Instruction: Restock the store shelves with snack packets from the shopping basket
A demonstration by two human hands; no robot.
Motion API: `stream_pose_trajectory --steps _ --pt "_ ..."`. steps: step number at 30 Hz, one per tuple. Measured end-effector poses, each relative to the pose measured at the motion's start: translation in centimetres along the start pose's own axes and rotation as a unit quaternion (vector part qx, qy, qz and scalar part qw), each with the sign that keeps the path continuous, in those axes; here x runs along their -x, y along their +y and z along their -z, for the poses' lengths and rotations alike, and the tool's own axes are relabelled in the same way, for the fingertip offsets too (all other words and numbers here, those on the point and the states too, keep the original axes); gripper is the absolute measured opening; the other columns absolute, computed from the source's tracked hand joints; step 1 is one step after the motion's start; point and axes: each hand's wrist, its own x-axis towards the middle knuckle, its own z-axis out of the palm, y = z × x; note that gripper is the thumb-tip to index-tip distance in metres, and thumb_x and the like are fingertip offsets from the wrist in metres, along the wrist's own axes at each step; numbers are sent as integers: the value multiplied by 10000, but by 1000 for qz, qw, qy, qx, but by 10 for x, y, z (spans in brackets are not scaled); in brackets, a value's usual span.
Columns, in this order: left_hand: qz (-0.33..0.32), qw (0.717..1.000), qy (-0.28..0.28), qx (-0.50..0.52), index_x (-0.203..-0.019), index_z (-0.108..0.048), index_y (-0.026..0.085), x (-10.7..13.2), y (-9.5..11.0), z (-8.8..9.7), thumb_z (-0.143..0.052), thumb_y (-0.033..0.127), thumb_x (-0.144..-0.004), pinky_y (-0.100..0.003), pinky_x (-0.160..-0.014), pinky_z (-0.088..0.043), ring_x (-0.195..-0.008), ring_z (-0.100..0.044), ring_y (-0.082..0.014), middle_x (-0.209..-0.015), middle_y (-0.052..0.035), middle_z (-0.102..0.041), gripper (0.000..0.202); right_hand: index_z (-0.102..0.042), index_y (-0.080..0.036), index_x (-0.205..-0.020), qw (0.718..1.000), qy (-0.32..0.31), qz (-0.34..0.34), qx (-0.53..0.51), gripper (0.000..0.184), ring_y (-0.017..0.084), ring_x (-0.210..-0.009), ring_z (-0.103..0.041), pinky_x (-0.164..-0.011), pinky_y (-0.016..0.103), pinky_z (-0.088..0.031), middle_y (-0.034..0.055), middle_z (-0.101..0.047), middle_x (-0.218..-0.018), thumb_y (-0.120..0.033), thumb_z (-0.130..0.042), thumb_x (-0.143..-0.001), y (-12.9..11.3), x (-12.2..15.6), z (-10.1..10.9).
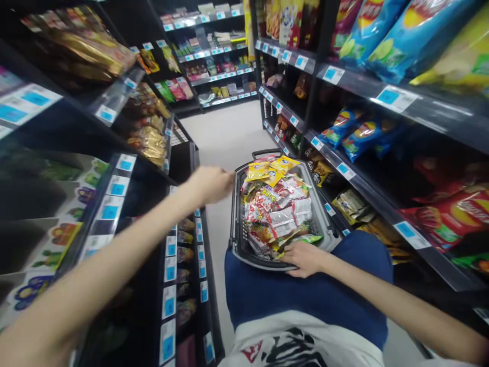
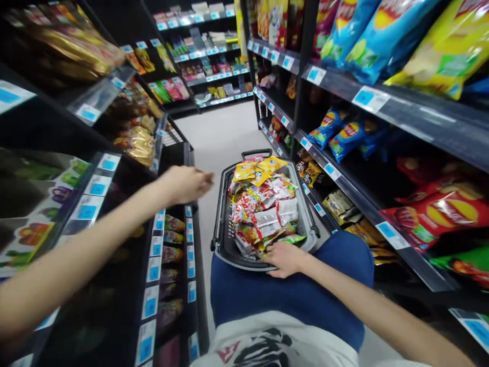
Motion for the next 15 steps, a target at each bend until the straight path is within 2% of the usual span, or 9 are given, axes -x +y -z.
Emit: stream_pose_trajectory --steps 2,4,7,9,11,13,15 --pt "-82 995 -27 58 -1040 -680 207 -5 63 -22 -494 341 -948 -450 -775 -534 -785 -693 -305 -848 -138 -683 248 -704 -160 -1059 1000 -7 16 18 296 258 -982 -629 -848 368 -473 101 -729 -921 -405 -640 -907 -6 4 -3" --pt "-152 979 -25 131 -1137 -671 189 -9 117 -53 -505 286 -936 -428 -805 -545 -859 -701 -298 -931 -155 -700 279 -693 -149 -1109 999 15 -30 20 354 279 -1046 -619 -900 404 -472 117 -724 -995 -444 -655 -916 -12 9 -6" --pt "-183 962 14 201 -1234 -629 157 -13 178 -104 -502 285 -949 -458 -896 -548 -1082 -657 -333 -1170 -182 -665 337 -694 -164 -1156 992 50 -119 -11 436 289 -1099 -620 -963 425 -471 117 -716 -1096 -493 -731 -872 -19 14 -10" --pt "-172 950 61 253 -1295 -586 168 -14 205 -136 -509 313 -963 -468 -994 -523 -1224 -582 -330 -1301 -177 -599 370 -700 -178 -1164 984 74 -155 -37 470 293 -1120 -625 -992 432 -470 109 -717 -1127 -490 -793 -825 -23 14 -13" --pt "-137 924 122 335 -1304 -574 199 -15 221 -162 -527 293 -958 -462 -1045 -503 -1254 -550 -302 -1329 -162 -564 362 -713 -193 -1141 979 110 -159 -68 480 294 -1122 -629 -996 435 -480 99 -723 -1124 -502 -825 -791 -25 14 -13" --pt "-104 899 159 395 -1254 -599 219 -17 228 -181 -518 251 -955 -453 -1046 -502 -1218 -555 -274 -1290 -150 -565 312 -724 -205 -1116 968 170 -139 -122 429 276 -1097 -639 -980 424 -499 89 -730 -1101 -499 -807 -815 -25 15 -11" --pt "-91 895 161 407 -1192 -626 206 -19 229 -191 -470 230 -970 -438 -1023 -508 -1180 -557 -259 -1249 -151 -572 272 -721 -211 -1113 940 255 -135 -181 274 241 -1058 -648 -963 402 -520 81 -730 -1087 -401 -709 -915 -19 22 -6"
